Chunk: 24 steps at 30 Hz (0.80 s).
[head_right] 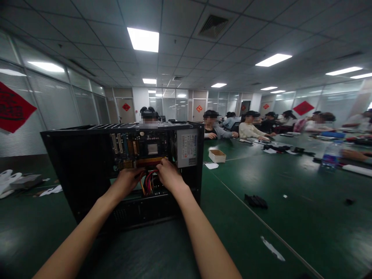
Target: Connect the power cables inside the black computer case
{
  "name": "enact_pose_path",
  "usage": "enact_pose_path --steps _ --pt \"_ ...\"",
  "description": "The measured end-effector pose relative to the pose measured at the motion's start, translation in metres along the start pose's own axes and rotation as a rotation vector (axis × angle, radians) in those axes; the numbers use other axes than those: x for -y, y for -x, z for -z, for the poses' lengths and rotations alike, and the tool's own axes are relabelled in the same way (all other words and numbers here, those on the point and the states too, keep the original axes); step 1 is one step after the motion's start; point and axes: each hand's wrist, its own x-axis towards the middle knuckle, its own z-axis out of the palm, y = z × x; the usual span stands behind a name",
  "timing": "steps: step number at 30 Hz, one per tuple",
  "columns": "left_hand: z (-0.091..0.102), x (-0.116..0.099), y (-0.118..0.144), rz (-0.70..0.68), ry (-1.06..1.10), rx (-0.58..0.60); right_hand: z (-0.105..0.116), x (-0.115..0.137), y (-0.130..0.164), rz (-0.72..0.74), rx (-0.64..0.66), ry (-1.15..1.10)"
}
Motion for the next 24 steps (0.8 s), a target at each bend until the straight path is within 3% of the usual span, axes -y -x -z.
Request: enact_pose_path --steps 4,11,24 --pt "-0.005 0.002 -0.004 0.048 -0.067 0.071 -0.009 -0.016 0.004 -0.063 0.013 -0.078" --pt "-0.004 -0.009 -0.026 0.058 -0.211 0.310 -0.009 -0.016 0.010 -0.116 0.066 -0.153" --pt "-0.010 -0.010 -0.024 0.117 -0.339 0.323 -0.015 -0.019 0.008 -0.115 0.101 -0.170"
